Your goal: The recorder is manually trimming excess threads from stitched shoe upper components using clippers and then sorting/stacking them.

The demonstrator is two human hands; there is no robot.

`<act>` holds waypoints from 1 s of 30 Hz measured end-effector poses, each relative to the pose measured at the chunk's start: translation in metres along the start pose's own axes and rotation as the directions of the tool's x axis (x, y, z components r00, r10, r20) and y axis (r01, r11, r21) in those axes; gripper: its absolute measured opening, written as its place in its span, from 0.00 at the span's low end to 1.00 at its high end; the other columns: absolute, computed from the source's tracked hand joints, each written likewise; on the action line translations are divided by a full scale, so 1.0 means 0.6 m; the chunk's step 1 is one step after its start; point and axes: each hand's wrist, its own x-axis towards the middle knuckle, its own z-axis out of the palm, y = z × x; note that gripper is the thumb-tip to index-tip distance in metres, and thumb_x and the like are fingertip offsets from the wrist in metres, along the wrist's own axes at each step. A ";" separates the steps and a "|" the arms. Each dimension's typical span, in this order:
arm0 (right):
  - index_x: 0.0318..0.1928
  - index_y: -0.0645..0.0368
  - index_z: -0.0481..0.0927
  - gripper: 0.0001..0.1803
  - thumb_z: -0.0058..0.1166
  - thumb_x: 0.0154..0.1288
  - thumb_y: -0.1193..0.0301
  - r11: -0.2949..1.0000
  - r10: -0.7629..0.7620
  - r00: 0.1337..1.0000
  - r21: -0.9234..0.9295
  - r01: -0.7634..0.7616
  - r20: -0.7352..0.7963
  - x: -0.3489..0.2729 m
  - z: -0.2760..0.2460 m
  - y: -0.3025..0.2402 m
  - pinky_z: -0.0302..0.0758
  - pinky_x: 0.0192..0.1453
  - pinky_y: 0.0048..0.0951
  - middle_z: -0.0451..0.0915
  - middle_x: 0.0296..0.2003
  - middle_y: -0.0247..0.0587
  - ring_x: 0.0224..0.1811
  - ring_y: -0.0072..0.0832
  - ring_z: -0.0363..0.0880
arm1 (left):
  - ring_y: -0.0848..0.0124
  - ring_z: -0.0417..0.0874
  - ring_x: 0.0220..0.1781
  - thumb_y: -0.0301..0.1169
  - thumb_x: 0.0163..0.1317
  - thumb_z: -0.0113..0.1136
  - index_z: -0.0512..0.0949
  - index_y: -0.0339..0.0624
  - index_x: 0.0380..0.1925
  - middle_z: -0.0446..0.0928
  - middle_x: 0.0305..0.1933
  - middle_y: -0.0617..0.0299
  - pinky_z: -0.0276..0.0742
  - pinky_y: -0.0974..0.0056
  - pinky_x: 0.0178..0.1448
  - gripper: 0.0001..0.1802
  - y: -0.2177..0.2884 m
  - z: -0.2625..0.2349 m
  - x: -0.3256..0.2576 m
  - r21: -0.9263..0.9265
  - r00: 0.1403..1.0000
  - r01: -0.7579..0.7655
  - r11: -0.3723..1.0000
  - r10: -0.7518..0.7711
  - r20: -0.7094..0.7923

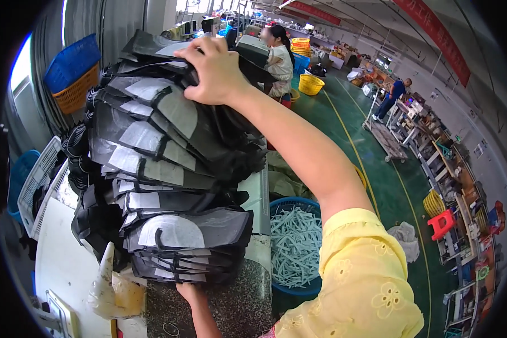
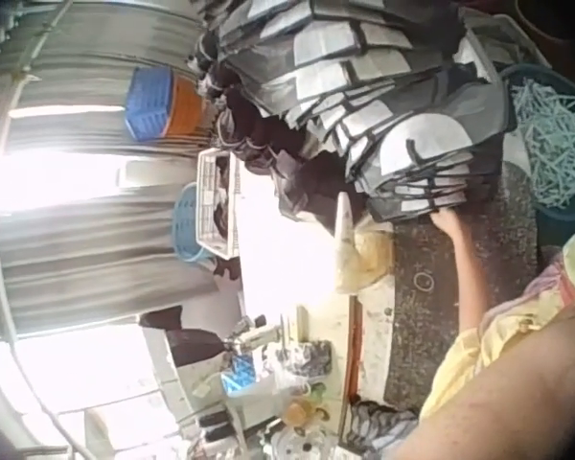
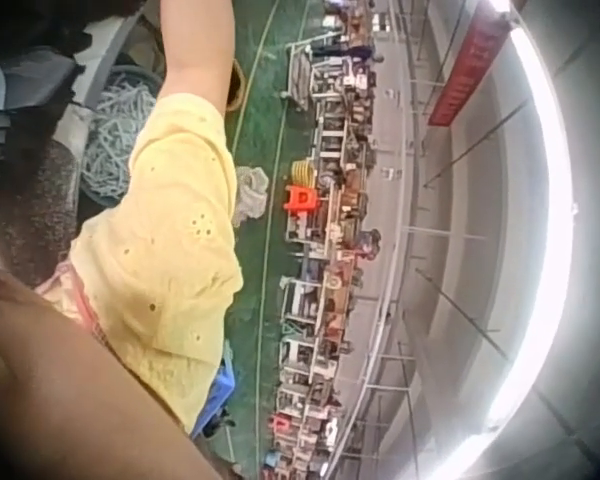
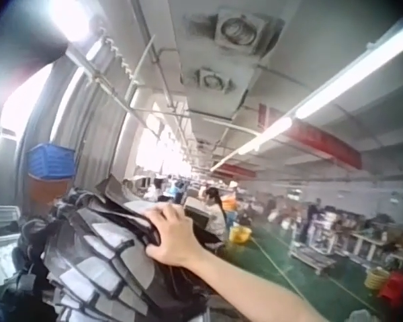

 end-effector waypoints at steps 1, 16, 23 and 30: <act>0.51 0.43 0.74 0.35 0.59 0.32 0.65 1.000 -0.001 1.000 -0.001 0.001 0.002 -0.003 0.006 -0.002 0.67 0.54 0.41 0.67 0.48 0.37 0.52 0.41 0.63 | 0.59 0.77 0.48 0.28 0.61 0.50 0.70 0.34 0.50 0.74 0.50 0.52 0.74 0.57 0.50 0.17 0.010 0.006 -0.006 -0.160 0.981 0.191 0.968 -0.196 -0.011; 0.50 0.44 0.76 0.33 0.61 0.34 0.62 0.998 0.058 0.996 0.042 -0.055 -0.068 -0.004 0.069 -0.014 0.64 0.50 0.51 0.66 0.50 0.34 0.56 0.41 0.61 | 0.62 0.69 0.58 0.38 0.66 0.48 0.66 0.41 0.58 0.68 0.59 0.55 0.66 0.57 0.61 0.23 -0.022 -0.039 0.062 0.045 0.888 0.336 0.941 -0.332 0.317; 0.48 0.43 0.79 0.32 0.61 0.34 0.55 0.998 0.021 0.995 0.056 -0.015 -0.094 0.033 0.094 -0.009 0.62 0.51 0.53 0.70 0.50 0.35 0.57 0.44 0.59 | 0.55 0.62 0.65 0.41 0.62 0.50 0.65 0.38 0.59 0.64 0.63 0.48 0.58 0.55 0.67 0.28 -0.028 -0.110 0.113 0.738 0.780 -0.535 0.410 -0.096 0.618; 0.48 0.40 0.79 0.31 0.61 0.35 0.54 1.000 -0.017 0.997 0.003 0.017 -0.070 0.054 0.106 -0.029 0.62 0.51 0.53 0.69 0.51 0.34 0.58 0.43 0.61 | 0.51 0.62 0.65 0.39 0.62 0.48 0.68 0.40 0.57 0.65 0.61 0.45 0.57 0.52 0.67 0.25 -0.018 -0.114 0.143 0.614 0.597 -0.788 0.041 -0.192 0.779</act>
